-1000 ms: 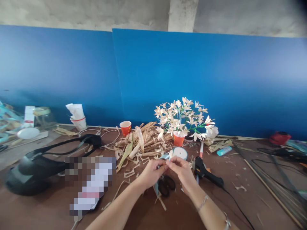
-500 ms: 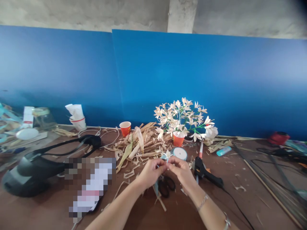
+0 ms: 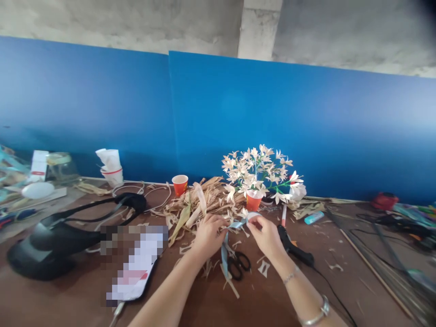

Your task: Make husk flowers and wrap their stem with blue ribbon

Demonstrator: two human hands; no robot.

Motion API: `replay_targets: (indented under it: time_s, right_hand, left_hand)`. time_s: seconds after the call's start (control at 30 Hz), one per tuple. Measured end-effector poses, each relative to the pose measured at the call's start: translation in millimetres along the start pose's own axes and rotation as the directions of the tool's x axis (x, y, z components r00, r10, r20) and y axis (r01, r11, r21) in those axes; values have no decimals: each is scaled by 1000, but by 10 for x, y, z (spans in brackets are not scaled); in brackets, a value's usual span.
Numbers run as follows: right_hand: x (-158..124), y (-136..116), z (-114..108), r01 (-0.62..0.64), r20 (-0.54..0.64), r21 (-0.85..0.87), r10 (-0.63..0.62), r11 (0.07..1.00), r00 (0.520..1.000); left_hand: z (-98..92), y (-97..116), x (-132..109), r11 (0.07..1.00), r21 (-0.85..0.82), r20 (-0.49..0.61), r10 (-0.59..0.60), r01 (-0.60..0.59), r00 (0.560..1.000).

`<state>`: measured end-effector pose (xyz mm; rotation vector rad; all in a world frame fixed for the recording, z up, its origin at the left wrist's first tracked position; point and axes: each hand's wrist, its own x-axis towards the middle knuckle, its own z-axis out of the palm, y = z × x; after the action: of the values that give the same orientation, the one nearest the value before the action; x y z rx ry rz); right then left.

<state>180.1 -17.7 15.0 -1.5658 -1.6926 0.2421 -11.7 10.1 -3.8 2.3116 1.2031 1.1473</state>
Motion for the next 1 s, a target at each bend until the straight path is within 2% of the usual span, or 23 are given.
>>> replay_targets:
  time_s: [0.1,0.27,0.43,0.6,0.83,1.0]
  right_hand:
    - [125,-83,5,35,48,-172,-27,984,998]
    - [396,-102,110,114,115,-225,-90,968,989]
    - [537,-40,222,151,133,-251,-120,956,984]
    - [512,-42,253,191,147,-271,-155,943,977]
    - [406,-96,269,234,200,-322,-176,917,964]
    - [418,-85,345,196,203,-353,-130,915,971]
  left_hand:
    - [40,37,-40,990,132,129,40,-57,991]
    - [99,35,-73,972,228,154,24,-59,988]
    - [151,73,-90,990,132,248,8,-42,969]
    - [180,162,-118,994,38,324,86,-104,942]
    - [180,166,-112,996,-40,306,93,-85,948]
    - [173,119,-116,994,-94,267,80,-56,960]
